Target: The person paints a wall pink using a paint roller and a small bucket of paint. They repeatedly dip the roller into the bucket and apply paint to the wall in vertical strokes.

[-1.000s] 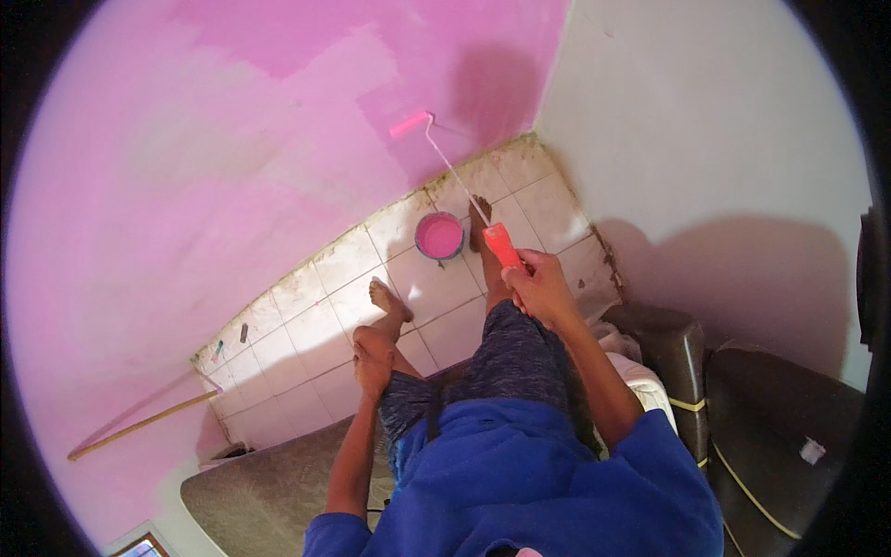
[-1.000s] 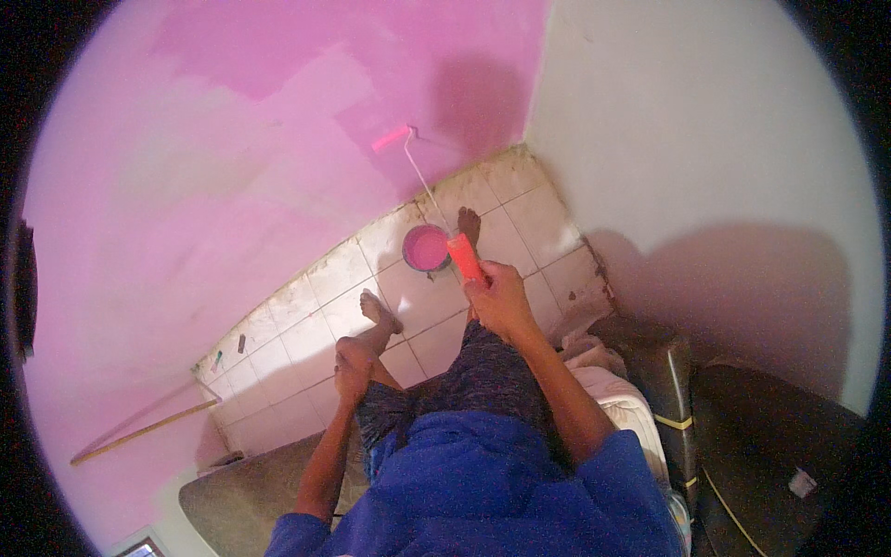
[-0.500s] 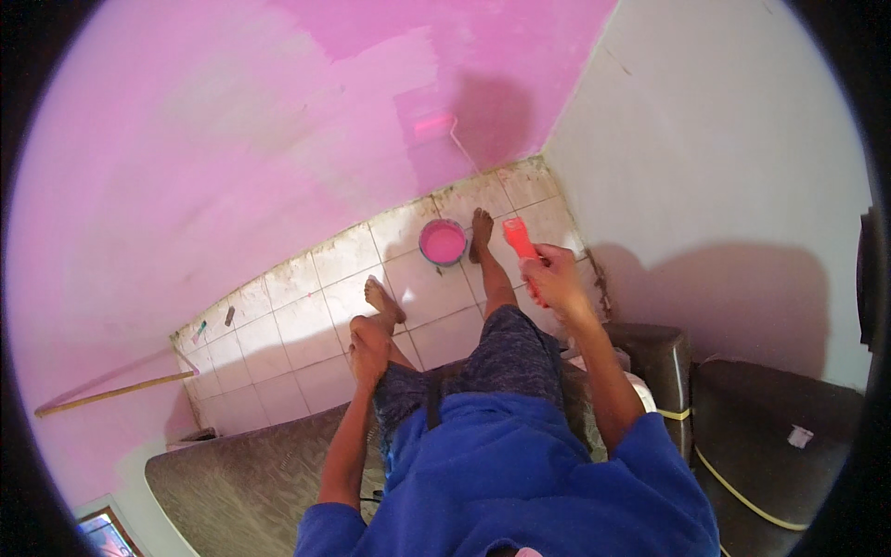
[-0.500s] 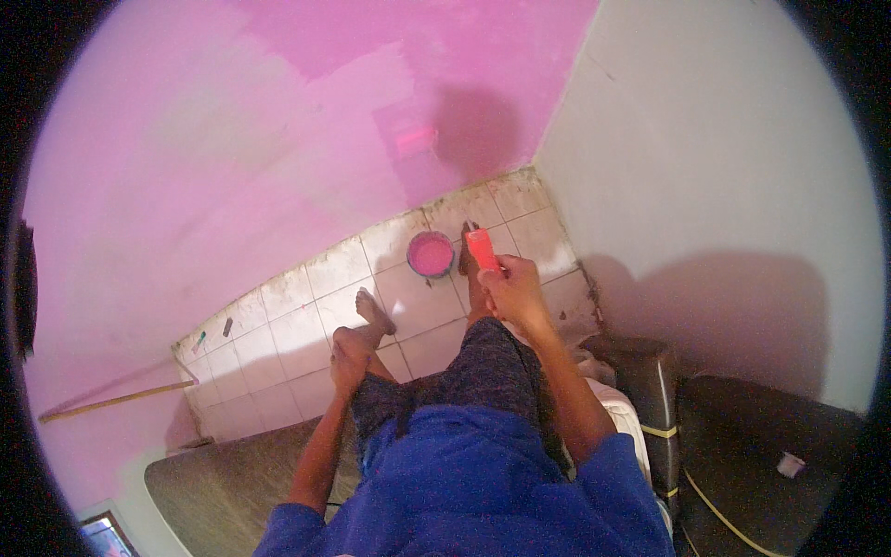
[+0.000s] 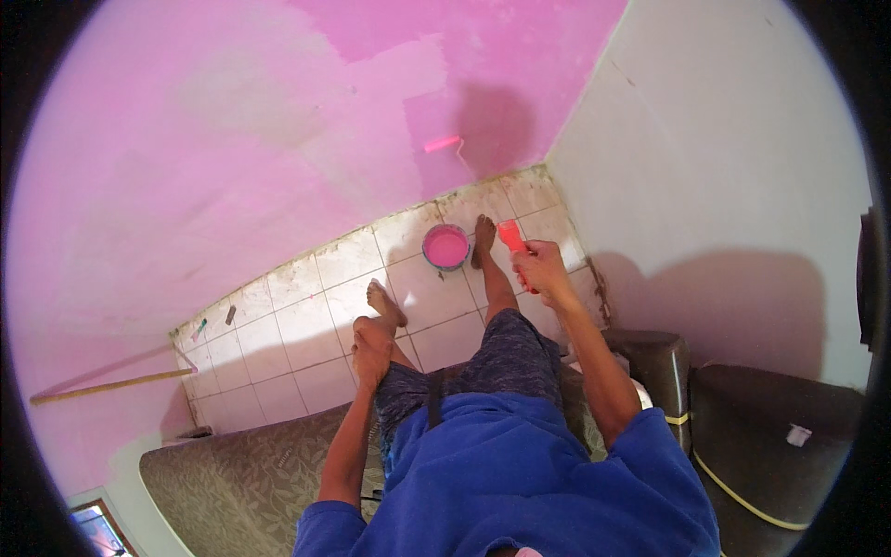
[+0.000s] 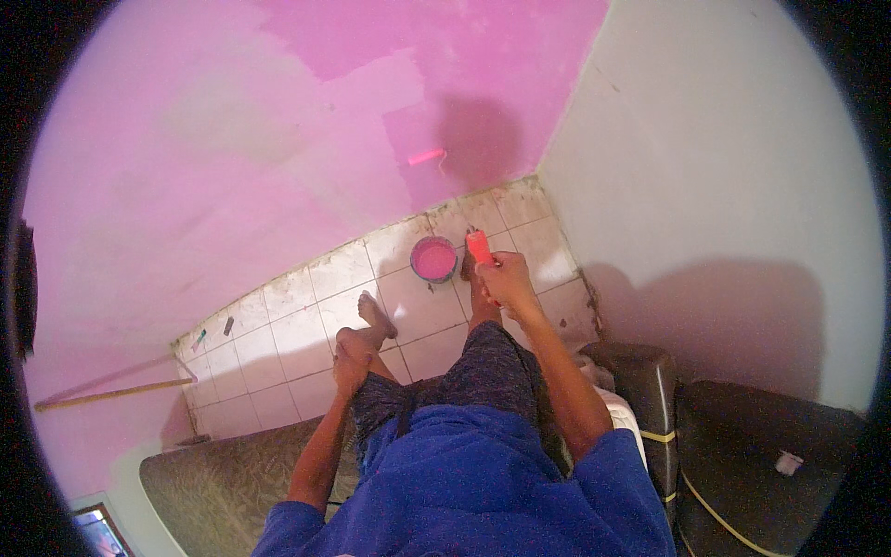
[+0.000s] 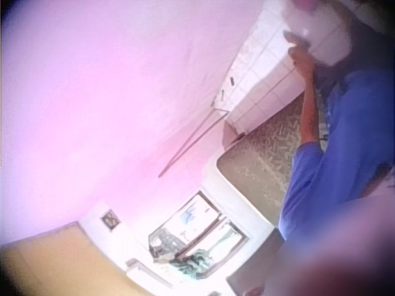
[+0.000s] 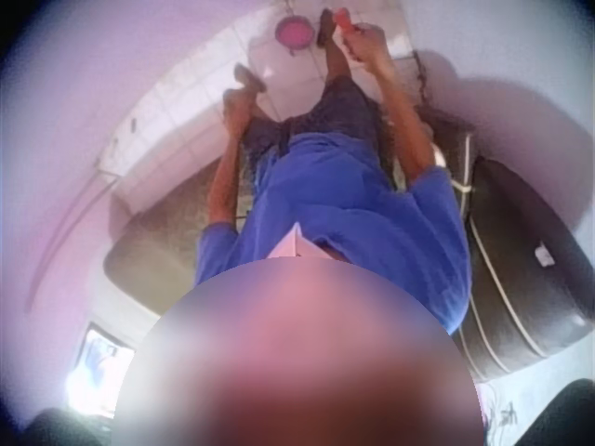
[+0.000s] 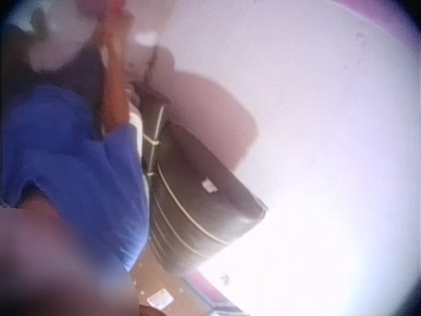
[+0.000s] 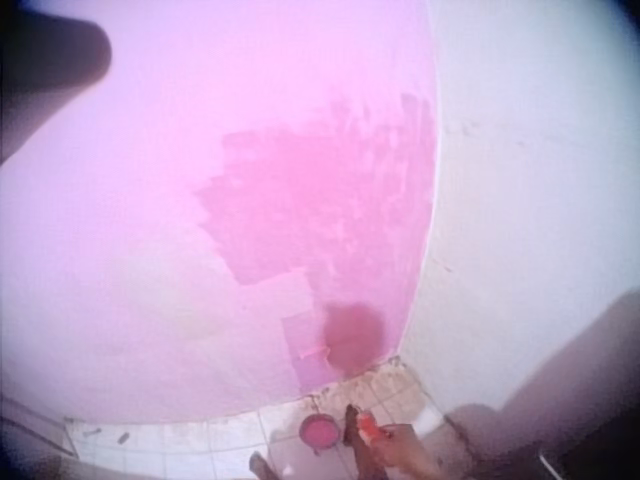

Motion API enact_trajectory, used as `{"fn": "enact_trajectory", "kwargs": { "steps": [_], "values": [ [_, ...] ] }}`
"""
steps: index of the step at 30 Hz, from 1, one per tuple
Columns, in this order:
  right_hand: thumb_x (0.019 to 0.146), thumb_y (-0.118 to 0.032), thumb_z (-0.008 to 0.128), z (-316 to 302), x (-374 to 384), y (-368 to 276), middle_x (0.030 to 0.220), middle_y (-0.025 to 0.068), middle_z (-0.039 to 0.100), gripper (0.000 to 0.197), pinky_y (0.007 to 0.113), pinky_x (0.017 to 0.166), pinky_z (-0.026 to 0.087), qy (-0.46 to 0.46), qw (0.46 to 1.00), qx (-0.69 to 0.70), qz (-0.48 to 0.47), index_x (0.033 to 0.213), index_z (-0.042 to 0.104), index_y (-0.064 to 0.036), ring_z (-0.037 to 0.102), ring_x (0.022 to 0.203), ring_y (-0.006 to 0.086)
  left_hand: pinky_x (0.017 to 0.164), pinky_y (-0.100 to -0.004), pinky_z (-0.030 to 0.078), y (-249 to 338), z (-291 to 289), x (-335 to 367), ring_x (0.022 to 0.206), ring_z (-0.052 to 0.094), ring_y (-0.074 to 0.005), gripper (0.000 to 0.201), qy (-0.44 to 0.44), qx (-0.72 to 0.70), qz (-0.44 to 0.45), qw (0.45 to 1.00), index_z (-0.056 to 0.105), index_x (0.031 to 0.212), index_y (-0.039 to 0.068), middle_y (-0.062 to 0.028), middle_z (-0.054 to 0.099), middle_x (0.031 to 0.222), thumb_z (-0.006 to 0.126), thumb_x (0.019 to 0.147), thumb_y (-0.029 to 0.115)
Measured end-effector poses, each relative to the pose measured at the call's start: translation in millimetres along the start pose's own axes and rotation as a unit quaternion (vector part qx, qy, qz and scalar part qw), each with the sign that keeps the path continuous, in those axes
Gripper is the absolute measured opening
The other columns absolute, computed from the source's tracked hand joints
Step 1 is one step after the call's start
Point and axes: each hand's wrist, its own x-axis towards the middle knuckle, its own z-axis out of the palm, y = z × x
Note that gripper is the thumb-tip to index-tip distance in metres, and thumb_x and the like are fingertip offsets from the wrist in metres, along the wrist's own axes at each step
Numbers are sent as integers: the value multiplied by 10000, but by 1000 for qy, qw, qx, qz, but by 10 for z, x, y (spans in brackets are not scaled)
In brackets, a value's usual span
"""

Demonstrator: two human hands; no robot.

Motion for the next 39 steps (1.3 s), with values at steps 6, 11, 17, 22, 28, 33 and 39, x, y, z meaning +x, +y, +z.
{"fn": "enact_trajectory", "kwargs": {
  "steps": [6,11,17,22,28,33,39],
  "values": [
    [836,-131,575,-217,-699,-685,623,33,537,165,232,357,361,-17,1000,19,-11,885,601,25,481,435,82,926,-467,444,41,12,-35,1073,531,-447,982,9,-2,-6,1000,183,1394,-58,-337,461,1216,656,736,496],
    [848,-136,563,-261,-958,-954,652,29,537,181,223,363,367,-40,999,25,-21,930,594,23,491,446,77,920,-467,449,-60,79,26,1073,529,-452,971,10,-11,-1,1000,185,1390,-68,-338,459,1219,661,742,476],
    [833,-126,556,-197,-729,-851,635,30,540,169,223,349,357,-50,999,5,-22,900,593,25,489,438,77,936,-450,434,83,23,-11,1103,520,-428,958,9,-23,-10,1000,211,1378,-85,-330,463,1239,666,740,465],
    [814,-114,558,-107,-579,-747,624,40,548,156,225,347,351,-47,999,-3,-9,877,601,22,492,438,81,896,-391,457,1179,-71,156,1071,570,-324,738,-32,-192,199,960,347,1340,-52,-258,514,1239,629,816,383],
    [810,-104,560,-164,-613,-774,654,52,561,300,238,352,362,-44,999,0,-21,1083,565,21,490,440,85,811,-368,508,3163,-536,253,915,627,-269,435,-361,-750,78,549,393,1243,-5,-180,582,1145,496,947,296],
    [797,-102,597,-246,-637,-812,741,65,582,396,252,432,422,-106,993,13,-49,1184,531,-49,531,515,109,742,-323,529,3475,-578,484,865,628,-203,221,-338,-733,125,577,499,1092,35,-125,630,1020,484,958,211],
    [748,-73,679,-311,-692,-944,985,86,574,423,293,730,488,-99,920,-165,-342,1154,563,-86,585,836,173,699,-289,527,3641,-857,414,747,592,-150,138,-341,-777,117,516,529,1010,28,-68,594,864,470,956,141]
  ]
}}
